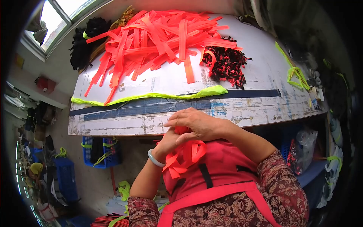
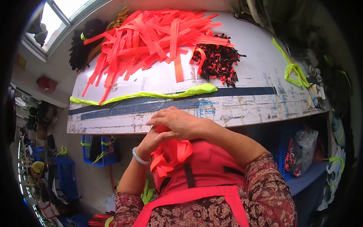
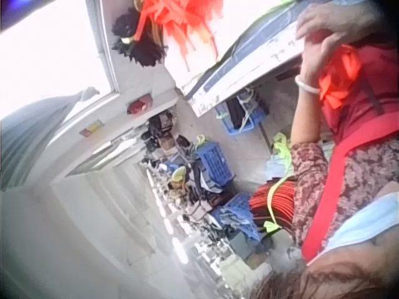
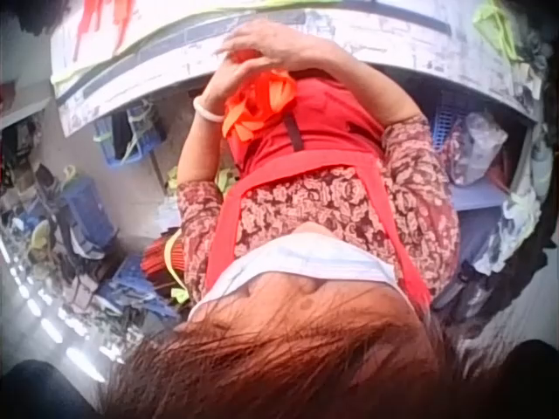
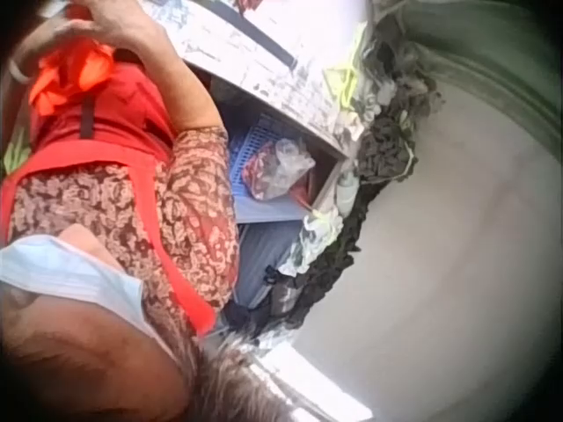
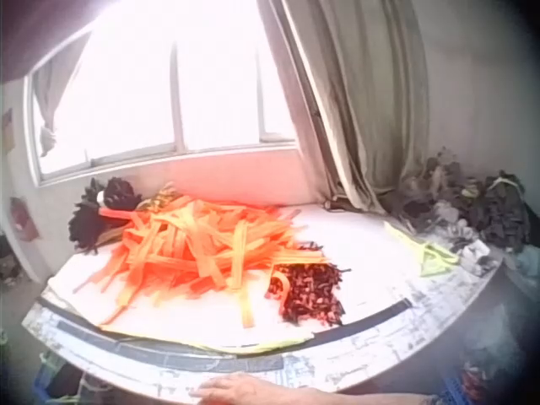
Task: Assembling bundles of red fabric straps by sliding a black plastic fastener over the ends.
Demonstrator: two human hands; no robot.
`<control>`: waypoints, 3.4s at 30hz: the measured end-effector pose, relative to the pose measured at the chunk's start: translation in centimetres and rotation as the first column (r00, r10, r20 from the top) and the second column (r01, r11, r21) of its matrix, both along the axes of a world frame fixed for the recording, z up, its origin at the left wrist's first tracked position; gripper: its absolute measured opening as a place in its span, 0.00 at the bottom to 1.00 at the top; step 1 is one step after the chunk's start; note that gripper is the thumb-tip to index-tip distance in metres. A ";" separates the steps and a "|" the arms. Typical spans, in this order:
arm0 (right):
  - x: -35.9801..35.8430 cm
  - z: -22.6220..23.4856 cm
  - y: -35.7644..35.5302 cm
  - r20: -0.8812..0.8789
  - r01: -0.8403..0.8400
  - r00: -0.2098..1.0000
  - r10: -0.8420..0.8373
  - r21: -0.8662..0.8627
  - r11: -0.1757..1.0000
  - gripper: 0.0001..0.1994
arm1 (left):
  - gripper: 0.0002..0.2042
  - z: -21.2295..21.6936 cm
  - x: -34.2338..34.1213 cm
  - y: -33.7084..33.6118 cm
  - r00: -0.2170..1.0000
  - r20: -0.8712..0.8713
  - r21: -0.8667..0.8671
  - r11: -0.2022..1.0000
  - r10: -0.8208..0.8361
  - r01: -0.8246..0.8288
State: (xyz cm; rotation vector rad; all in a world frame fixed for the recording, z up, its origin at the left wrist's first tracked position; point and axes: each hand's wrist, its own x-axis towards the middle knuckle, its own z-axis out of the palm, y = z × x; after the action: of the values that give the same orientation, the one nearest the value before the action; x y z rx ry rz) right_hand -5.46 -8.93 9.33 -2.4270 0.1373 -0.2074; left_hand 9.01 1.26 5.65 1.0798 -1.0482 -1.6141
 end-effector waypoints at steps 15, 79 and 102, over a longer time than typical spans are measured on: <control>7.0 -2.5 6.9 0.246 0.181 0.799 -0.549 0.772 0.609 0.08 | 0.11 10.9 3.2 -2.1 0.945 0.179 -0.485 0.860 0.273 -0.157; -14.1 -11.6 -22.6 0.080 0.836 0.460 -0.884 -0.374 0.401 0.22 | 0.03 -4.9 0.7 -4.7 0.877 0.340 0.103 0.913 0.341 -0.395; -9.8 -4.9 -2.0 -0.006 0.246 0.714 -0.700 0.938 0.243 0.06 | 0.15 -5.7 1.5 -0.4 0.814 -0.399 0.428 0.871 0.422 -0.242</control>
State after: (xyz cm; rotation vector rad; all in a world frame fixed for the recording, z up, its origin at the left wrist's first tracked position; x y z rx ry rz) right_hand -15.22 -10.94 4.47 -1.0804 0.6572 -0.7438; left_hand 10.47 0.88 -0.06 0.9498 -0.2080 -1.6855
